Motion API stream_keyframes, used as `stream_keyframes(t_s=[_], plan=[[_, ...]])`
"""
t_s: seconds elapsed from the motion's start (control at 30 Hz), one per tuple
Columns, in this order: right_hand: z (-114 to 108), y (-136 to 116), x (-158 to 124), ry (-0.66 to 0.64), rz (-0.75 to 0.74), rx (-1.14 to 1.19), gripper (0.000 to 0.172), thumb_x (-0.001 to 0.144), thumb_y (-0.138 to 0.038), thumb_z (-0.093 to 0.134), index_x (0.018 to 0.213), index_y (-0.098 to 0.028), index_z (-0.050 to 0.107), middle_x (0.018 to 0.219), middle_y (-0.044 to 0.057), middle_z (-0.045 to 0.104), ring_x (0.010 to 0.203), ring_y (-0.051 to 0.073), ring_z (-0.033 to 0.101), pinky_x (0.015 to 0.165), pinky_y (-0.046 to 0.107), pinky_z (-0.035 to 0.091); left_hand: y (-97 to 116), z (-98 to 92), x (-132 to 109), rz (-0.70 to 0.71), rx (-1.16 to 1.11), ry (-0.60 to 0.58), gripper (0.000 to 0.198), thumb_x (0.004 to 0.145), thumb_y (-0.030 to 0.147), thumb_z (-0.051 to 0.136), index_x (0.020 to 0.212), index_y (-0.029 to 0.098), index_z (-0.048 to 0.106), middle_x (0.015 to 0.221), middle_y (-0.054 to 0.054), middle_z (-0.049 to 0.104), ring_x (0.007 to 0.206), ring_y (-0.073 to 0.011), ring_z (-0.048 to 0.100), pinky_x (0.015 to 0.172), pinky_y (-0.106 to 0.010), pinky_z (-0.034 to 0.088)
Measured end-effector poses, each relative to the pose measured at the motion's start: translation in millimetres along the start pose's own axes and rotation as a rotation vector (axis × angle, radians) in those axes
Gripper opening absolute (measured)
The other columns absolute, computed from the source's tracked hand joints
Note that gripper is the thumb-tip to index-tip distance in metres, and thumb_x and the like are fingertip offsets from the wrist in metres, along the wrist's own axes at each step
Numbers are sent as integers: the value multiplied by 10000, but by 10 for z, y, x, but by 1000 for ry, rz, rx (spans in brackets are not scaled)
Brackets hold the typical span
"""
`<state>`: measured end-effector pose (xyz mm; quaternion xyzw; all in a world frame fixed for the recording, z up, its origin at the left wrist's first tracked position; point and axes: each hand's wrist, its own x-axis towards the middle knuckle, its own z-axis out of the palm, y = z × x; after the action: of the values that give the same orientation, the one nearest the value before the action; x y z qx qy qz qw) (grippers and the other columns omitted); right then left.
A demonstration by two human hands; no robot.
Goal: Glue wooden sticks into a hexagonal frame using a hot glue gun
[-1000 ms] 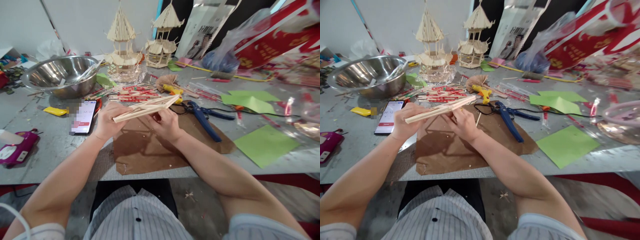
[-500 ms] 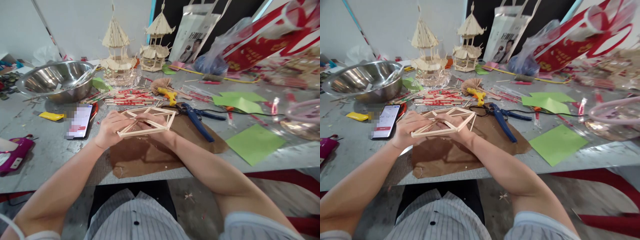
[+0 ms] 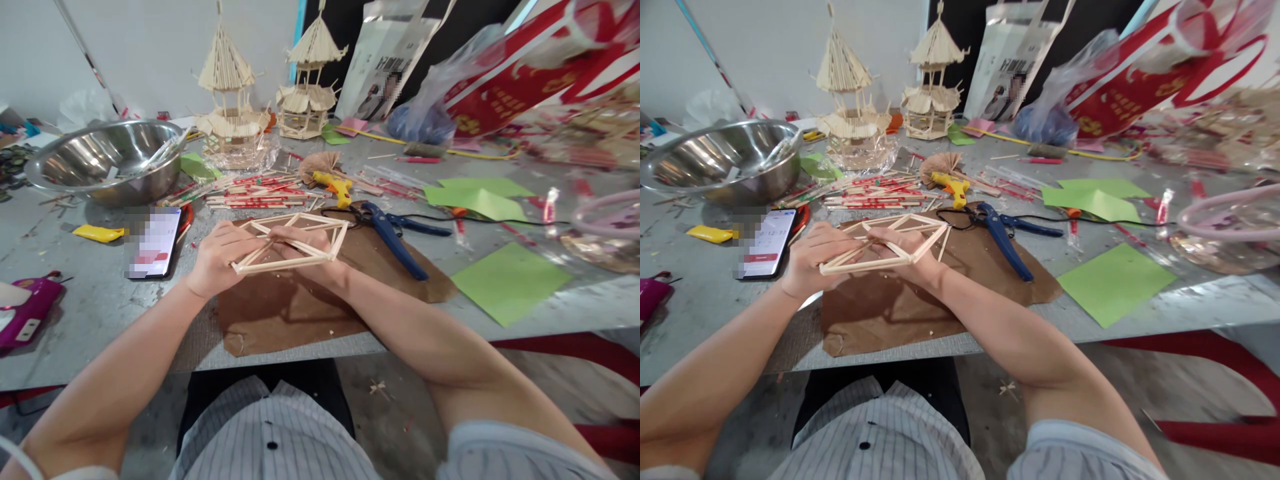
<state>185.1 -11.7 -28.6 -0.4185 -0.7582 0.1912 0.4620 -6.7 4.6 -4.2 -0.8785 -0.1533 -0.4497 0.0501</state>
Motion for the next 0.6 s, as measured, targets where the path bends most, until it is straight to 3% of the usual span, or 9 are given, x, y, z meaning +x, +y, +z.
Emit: stream_keyframes(t_s=[0.6], plan=[[34, 59, -13, 45, -20, -36, 211, 784, -271, 544, 898, -226, 715, 796, 36, 712, 670, 144, 647, 657, 259, 515, 1, 7, 2, 23, 51, 11, 120, 759, 241, 635, 864, 193, 669, 728, -37, 713, 681, -137, 647, 668, -297, 449]])
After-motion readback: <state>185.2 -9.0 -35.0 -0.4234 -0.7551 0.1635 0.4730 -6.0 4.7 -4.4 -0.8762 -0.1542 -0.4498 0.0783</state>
